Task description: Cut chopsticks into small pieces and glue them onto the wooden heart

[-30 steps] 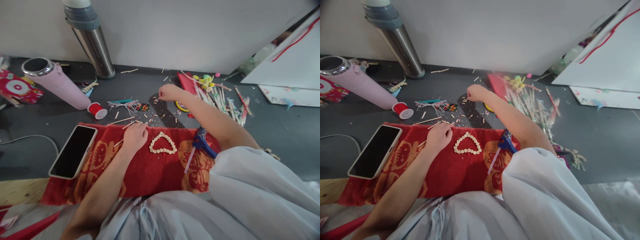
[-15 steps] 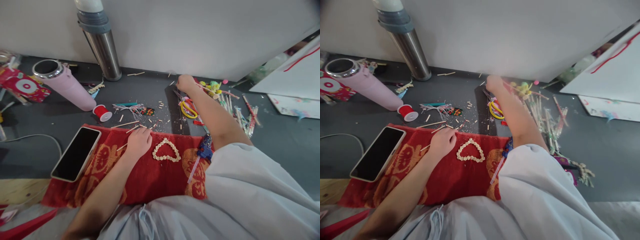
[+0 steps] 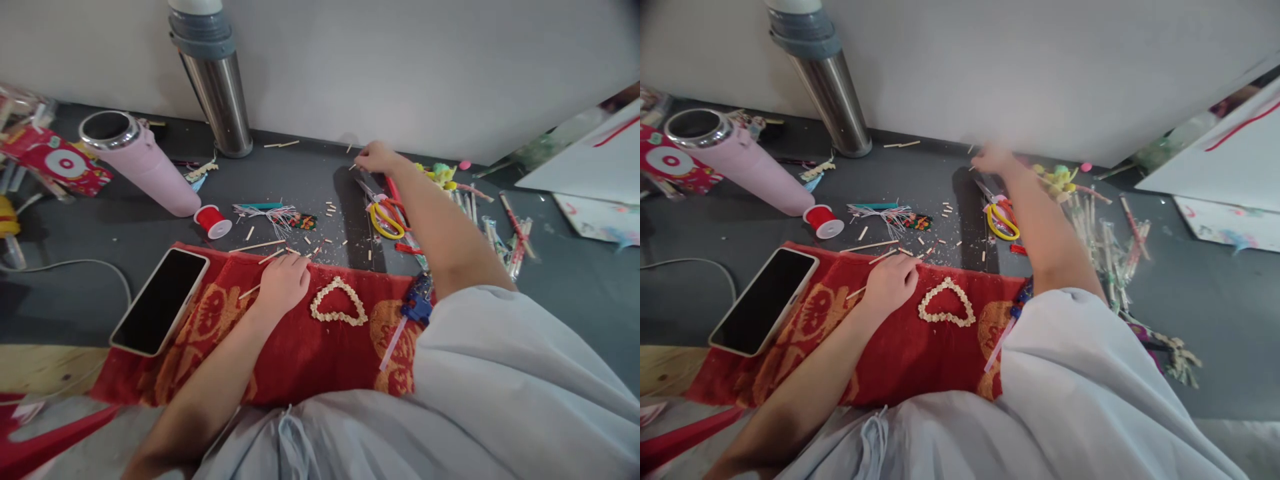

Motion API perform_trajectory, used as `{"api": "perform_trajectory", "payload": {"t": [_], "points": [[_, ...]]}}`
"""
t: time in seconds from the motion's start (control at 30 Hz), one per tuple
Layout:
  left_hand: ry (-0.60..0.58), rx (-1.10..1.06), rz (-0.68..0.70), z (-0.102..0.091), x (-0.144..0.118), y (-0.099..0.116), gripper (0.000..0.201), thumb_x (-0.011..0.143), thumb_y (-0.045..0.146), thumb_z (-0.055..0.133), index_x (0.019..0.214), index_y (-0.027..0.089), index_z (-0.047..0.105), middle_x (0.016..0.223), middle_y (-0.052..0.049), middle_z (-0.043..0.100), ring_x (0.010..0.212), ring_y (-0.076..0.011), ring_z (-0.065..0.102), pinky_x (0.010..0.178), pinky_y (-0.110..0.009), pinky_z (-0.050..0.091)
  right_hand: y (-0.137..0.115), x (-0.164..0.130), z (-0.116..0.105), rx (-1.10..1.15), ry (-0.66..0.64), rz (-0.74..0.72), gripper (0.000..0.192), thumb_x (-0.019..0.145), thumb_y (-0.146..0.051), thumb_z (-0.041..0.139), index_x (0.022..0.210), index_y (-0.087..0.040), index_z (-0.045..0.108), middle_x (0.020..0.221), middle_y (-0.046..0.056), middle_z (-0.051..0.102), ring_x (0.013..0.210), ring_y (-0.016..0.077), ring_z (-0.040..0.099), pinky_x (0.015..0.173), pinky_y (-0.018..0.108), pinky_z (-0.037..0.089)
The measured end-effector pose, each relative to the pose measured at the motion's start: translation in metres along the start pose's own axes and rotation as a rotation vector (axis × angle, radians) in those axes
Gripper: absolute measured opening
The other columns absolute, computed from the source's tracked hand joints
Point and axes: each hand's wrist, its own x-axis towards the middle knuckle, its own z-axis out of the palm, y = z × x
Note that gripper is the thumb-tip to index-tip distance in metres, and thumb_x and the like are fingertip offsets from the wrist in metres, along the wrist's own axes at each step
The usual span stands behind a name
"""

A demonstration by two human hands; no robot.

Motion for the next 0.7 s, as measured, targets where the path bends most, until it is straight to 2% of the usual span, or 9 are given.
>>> {"api": "perform_trajectory", "payload": {"t": [0.1,0.2,0.33,0.47,0.57,0.7], "points": [[-0.009,-0.001,0.000,0.000,0.001,-0.001,0.025,0.088,0.012,0.046,0.097,0.018,0.069,0.094,-0.007,0.072,0.089,-0.0218,0.067,0.079,-0.033,0.052,-0.010,-0.026,-0.019,0.431,-0.143,-0.170,0.024,0.092,-0.023,0.046,0.100,-0.013,0.065,0.116,0.017,0.069,0.103,0.0206,0.067,0.087,0.033,0.054],[-0.009,0.006,0.008,0.001,0.001,-0.001,0.025,0.088,0.013,0.046,0.097,0.018,0.069,0.094,-0.007,0.072,0.089,-0.0220,0.066,0.080,-0.033,0.051,-0.023,-0.058,-0.033,0.632,-0.197,-0.271,0.014,0.089,-0.026,0.053,0.092,-0.015,0.062,0.114,0.015,0.070,0.099,0.0174,0.067,0.086,0.030,0.054],[-0.021,0.012,0.001,0.000,0.001,-0.001,0.027,0.088,0.014,0.045,0.101,0.018,0.068,0.095,-0.008,0.071,0.091,-0.0223,0.066,0.080,-0.033,0.051,-0.040,-0.092,-0.041,0.567,-0.146,-0.312,0.020,0.091,-0.037,0.057,0.097,-0.018,0.063,0.112,0.011,0.071,0.100,0.0180,0.067,0.084,0.030,0.054],[-0.048,0.015,-0.014,-0.004,0.002,0.001,0.028,0.088,0.014,0.045,0.102,0.018,0.069,0.099,-0.008,0.072,0.094,-0.0221,0.066,0.083,-0.033,0.051,-0.047,-0.110,-0.041,0.517,-0.152,-0.331,0.025,0.090,-0.038,0.058,0.105,-0.019,0.064,0.111,0.010,0.071,0.098,0.0183,0.068,0.083,0.031,0.054],[-0.060,0.018,-0.026,-0.006,0.003,0.003,0.027,0.088,0.014,0.046,0.102,0.018,0.069,0.099,-0.008,0.072,0.095,-0.0223,0.066,0.083,-0.033,0.051,-0.048,-0.116,-0.033,0.461,-0.222,-0.356,0.024,0.087,-0.033,0.062,0.105,-0.018,0.066,0.100,0.008,0.074,0.088,0.0170,0.068,0.081,0.031,0.054],[-0.044,0.025,-0.012,-0.006,0.003,0.003,0.027,0.088,0.014,0.045,0.101,0.017,0.069,0.100,-0.008,0.072,0.095,-0.0216,0.067,0.083,-0.032,0.051,-0.051,-0.128,-0.011,0.178,-0.293,-0.397,0.022,0.082,-0.022,0.064,0.101,-0.015,0.070,0.089,0.006,0.074,0.082,0.0159,0.068,0.077,0.028,0.053]]}}
